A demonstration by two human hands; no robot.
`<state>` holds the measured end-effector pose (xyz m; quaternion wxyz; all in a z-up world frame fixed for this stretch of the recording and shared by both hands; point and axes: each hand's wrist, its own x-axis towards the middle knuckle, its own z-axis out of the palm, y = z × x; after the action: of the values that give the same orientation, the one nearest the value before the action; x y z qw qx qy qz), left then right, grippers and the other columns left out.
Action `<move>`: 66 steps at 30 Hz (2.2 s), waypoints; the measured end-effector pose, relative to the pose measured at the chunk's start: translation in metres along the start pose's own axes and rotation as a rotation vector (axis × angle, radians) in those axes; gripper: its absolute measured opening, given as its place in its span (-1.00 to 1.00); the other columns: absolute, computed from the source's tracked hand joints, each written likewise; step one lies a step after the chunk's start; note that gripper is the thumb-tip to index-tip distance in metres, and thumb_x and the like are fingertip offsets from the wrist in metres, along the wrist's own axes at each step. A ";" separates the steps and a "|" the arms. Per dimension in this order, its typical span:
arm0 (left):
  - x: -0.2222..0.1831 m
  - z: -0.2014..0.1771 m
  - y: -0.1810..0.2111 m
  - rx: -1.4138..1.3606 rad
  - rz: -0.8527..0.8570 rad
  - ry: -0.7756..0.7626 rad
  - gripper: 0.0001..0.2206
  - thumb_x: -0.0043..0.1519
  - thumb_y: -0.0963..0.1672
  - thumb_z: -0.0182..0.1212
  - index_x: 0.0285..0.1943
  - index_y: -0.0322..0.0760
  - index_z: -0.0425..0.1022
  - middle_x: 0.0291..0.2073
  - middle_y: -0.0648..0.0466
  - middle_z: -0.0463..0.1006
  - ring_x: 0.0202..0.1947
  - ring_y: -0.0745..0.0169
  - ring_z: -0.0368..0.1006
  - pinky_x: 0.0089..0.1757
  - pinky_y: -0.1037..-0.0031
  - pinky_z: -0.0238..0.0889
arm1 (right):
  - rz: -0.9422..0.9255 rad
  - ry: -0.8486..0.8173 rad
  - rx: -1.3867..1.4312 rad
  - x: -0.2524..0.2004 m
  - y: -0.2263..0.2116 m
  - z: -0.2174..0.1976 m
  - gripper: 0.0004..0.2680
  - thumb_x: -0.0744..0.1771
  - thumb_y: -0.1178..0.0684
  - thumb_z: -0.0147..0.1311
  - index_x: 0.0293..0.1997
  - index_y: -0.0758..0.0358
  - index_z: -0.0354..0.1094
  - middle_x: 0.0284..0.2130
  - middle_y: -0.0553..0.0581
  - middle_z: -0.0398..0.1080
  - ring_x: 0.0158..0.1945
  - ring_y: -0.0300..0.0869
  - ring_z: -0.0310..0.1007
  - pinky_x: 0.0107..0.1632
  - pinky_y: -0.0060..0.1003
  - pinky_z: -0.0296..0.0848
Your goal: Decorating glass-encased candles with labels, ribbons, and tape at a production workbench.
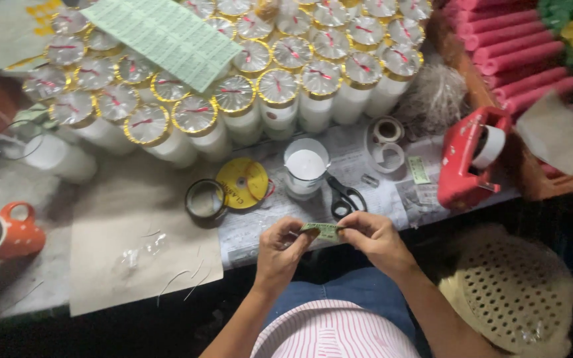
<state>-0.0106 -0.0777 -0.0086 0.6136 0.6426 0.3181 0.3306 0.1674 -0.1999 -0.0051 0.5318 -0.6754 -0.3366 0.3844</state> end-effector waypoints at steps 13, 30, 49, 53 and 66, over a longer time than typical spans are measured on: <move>0.108 0.009 -0.062 0.299 0.186 0.041 -0.02 -0.16 -0.02 0.59 0.48 -0.30 0.11 0.22 -0.37 0.40 0.26 -0.45 0.31 0.27 -0.07 0.15 | -0.097 0.237 0.320 -0.010 0.045 -0.041 -0.91 0.36 0.25 0.08 -0.09 0.41 0.41 -0.45 0.29 0.51 -0.48 -0.18 0.46 -0.41 -0.29 0.58; 0.072 0.031 -0.020 -0.720 -0.191 -0.206 -0.32 0.29 0.18 0.09 0.56 -0.05 0.11 0.17 -0.29 0.45 0.09 -0.14 0.47 -0.02 -0.04 0.42 | 0.058 0.006 0.107 0.032 -0.075 -0.005 -0.90 0.30 0.20 0.20 -0.24 0.47 0.44 0.16 0.37 0.24 0.03 0.11 0.47 -0.04 0.17 0.55; 0.058 0.014 -0.032 -0.523 -0.149 -0.220 -0.20 -0.03 -0.09 0.58 0.39 -0.17 0.18 0.00 -0.04 0.44 0.04 0.10 0.37 0.05 0.09 0.35 | -0.010 0.005 0.039 0.046 -0.044 -0.007 -0.89 0.27 0.22 0.21 -0.22 0.48 0.50 0.12 0.45 0.25 -0.08 0.01 0.52 -0.13 -0.15 0.62; 0.061 0.009 -0.035 -0.507 -0.153 -0.181 -0.25 -0.04 -0.08 0.57 0.34 -0.16 0.24 -0.03 -0.03 0.46 0.01 0.13 0.38 0.03 0.14 0.37 | -0.291 0.235 -0.090 0.026 -0.052 -0.064 -0.83 0.37 0.06 0.11 -0.08 0.38 0.45 0.06 0.36 0.31 0.05 -0.01 0.49 0.11 -0.20 0.49; 0.053 0.001 0.018 -0.459 -0.209 -0.227 -0.08 -0.11 0.01 0.44 0.44 -0.29 0.04 0.09 -0.15 0.42 0.06 0.00 0.44 -0.01 0.27 0.44 | 0.481 0.586 -0.034 0.016 0.067 -0.274 -0.77 0.36 -0.04 0.18 0.07 0.21 0.45 -0.11 0.04 0.48 -0.03 -0.24 0.45 -0.11 -0.18 0.57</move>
<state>0.0215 -0.0357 0.0108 0.8057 0.4835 0.2284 0.2548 0.4190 -0.3258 -0.0352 0.4889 -0.8250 -0.0086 0.2833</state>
